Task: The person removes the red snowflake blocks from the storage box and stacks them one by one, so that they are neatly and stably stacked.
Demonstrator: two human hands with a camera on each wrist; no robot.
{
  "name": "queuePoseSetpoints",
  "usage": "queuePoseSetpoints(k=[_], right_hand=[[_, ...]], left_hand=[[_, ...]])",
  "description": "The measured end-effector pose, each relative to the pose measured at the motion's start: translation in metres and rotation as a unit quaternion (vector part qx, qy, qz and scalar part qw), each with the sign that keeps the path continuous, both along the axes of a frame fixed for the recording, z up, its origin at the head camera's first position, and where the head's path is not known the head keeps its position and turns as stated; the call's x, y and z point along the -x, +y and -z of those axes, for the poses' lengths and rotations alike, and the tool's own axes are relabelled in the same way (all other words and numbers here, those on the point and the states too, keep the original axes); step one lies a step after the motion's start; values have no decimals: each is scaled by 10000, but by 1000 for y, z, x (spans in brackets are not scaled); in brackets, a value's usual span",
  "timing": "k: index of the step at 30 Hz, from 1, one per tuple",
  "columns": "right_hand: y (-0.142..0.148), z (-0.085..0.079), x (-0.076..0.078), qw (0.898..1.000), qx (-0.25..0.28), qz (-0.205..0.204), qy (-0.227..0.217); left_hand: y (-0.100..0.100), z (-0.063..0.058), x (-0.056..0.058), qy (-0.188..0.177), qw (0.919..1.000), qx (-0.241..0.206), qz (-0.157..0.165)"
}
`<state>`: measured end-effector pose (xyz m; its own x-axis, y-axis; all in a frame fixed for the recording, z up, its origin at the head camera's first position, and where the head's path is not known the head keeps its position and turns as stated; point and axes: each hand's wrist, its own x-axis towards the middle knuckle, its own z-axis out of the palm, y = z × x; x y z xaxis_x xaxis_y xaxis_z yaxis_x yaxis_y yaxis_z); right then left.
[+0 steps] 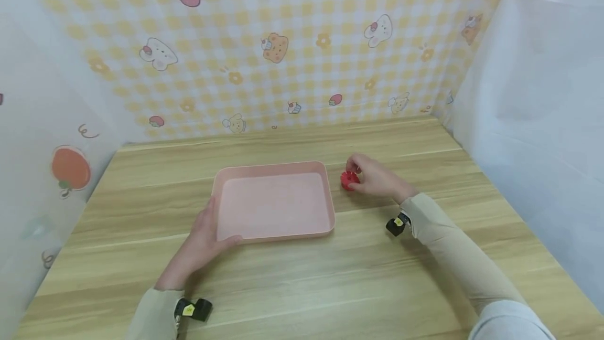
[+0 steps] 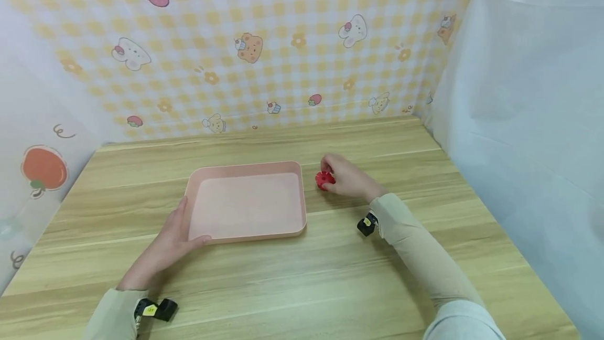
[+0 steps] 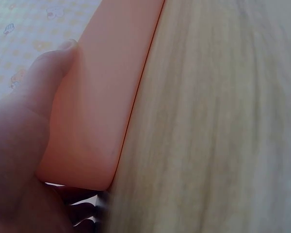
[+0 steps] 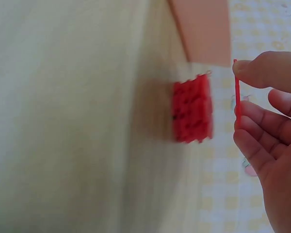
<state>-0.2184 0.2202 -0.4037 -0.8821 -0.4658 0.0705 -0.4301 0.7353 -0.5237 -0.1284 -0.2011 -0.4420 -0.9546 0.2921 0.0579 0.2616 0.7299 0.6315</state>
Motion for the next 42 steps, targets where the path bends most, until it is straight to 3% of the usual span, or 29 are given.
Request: queuePoseSetpoints(k=[11, 20, 33, 42], right_hand=[[8, 13, 1, 9999, -109, 24, 90], [11, 10, -4, 9999, -109, 121, -24], [34, 9, -26, 9988, -344, 233, 270], [46, 4, -44, 9953, -776, 358, 459]], left_hand=[[0, 0, 0, -91, 9999, 48, -81], [2, -3, -1, -169, 9998, 107, -52], [0, -4, -4, -78, 9999, 135, -48], [5, -8, -3, 139, 9981, 579, -160]])
